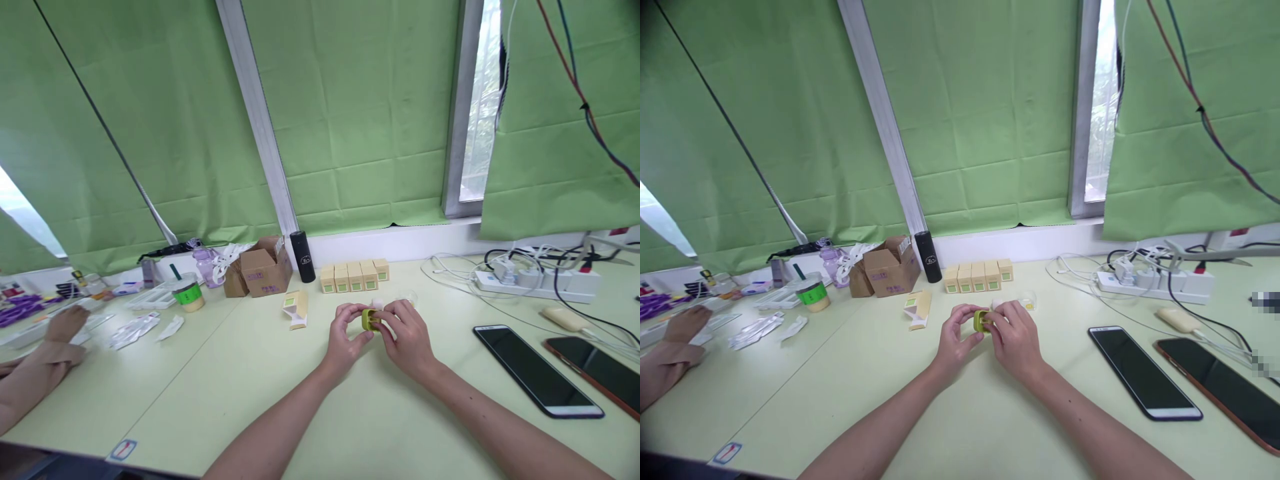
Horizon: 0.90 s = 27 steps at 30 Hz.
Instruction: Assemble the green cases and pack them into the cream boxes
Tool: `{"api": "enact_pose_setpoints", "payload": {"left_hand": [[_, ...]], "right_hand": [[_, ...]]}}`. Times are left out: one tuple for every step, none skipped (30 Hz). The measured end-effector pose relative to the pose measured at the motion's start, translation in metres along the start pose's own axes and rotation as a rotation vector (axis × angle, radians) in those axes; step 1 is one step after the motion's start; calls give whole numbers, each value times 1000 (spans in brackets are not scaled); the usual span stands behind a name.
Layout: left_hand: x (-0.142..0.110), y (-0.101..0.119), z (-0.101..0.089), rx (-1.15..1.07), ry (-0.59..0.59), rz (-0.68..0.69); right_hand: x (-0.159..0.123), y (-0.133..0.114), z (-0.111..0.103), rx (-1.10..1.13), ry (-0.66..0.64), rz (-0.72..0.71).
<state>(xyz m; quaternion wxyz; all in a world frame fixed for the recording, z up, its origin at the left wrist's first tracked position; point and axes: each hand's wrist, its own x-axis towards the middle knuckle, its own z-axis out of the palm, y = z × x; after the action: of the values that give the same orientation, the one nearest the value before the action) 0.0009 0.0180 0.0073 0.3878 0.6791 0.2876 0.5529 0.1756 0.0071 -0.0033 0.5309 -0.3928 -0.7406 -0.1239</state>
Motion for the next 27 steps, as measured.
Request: {"api": "enact_pose_setpoints", "payload": {"left_hand": [[0,0,0,3,-3,1],[0,0,0,4,-5,1],[0,0,0,3,-5,2],[0,0,0,2,-6,2],[0,0,0,1,-6,1],[0,0,0,0,-6,1],[-1,-1,0,-1,-8,1],[-1,-1,0,-2,-10,2],[-1,-1,0,-1,-11,4],[-1,-1,0,1,-13,5],[-1,-1,0,3,-13,6],[-1,-2,0,5,-13,8],[-1,-2,0,7,-12,8],[-1,-2,0,8,-12,8],[-1,-2,0,7,-12,9],[-1,-3,0,6,-13,11],[-1,-3,0,5,-14,13],[-1,-3,0,4,-17,15],[-1,-4,-1,5,-21,16],[-1,-4,-1,6,-23,16],[-1,-4,-1,7,-23,16],[0,-4,-1,8,-23,15],[0,-4,-1,9,-23,14],[0,-4,-1,9,-22,14],[0,-4,-1,8,-22,14],[0,-4,-1,7,-23,14],[0,-4,-1,6,-24,14]], "right_hand": [[0,0,0,-1,-2,-2],[0,0,0,-1,-3,-5],[0,0,0,-2,-4,-9],[0,0,0,-3,-4,-13],[0,0,0,-5,-5,-16],[1,0,0,-7,-7,-17],[1,0,0,-9,-7,-18],[1,-1,-1,-10,-8,-19],[1,-1,-1,-10,-9,-19],[1,-1,-1,-8,-8,-21],[1,-2,-1,-3,-6,-24],[1,-2,-1,3,-1,-29],[1,-2,-1,11,5,-36],[1,-2,0,19,13,-44],[1,-2,0,26,20,-52],[1,-2,0,33,24,-58],[1,-1,1,39,25,-63],[1,-1,1,45,25,-67],[1,0,2,52,26,-70],[0,0,2,58,25,-73],[0,1,3,64,24,-75],[0,2,3,67,22,-76],[-1,2,3,69,18,-77],[-1,3,4,69,13,-77],[-1,3,4,68,9,-77],[-1,4,4,66,5,-78],[-1,4,5,65,1,-79]]}}
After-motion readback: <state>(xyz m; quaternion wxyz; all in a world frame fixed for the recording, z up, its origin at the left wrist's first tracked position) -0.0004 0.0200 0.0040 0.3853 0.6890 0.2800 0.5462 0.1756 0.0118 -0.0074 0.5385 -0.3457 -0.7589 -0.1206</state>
